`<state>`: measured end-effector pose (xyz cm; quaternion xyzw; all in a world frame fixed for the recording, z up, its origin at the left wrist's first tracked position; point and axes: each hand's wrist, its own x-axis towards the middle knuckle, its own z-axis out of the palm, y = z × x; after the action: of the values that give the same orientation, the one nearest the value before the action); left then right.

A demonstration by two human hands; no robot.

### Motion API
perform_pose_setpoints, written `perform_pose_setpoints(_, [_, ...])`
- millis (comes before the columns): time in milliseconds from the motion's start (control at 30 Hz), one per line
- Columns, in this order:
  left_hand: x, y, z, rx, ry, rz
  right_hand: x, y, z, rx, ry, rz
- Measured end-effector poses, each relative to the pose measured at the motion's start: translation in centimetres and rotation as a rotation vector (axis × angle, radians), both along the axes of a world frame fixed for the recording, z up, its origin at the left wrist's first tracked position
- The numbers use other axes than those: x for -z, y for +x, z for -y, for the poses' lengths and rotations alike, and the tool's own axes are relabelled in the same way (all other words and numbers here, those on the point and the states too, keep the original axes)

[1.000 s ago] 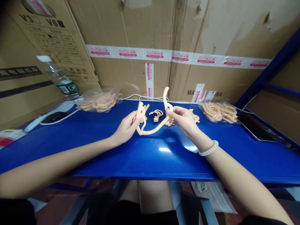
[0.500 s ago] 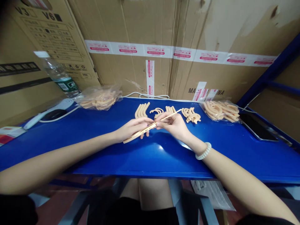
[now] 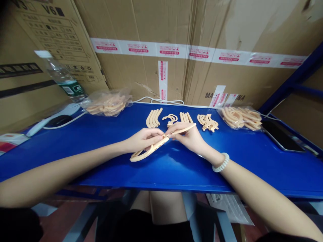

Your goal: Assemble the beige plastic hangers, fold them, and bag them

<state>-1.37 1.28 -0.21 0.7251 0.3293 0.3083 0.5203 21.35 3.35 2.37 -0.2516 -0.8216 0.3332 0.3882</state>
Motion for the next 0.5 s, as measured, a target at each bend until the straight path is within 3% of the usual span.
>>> perform_pose_setpoints(367, [-0.23, -0.09, -0.13, -0.005, 0.314, -0.128, -0.01, -0.01, -0.11, 0.023, 0.071, 0.022])
perform_pose_setpoints(500, [-0.38, 0.02, 0.02, -0.019, 0.376, -0.174, -0.11, 0.10, -0.20, -0.024, 0.224, 0.046])
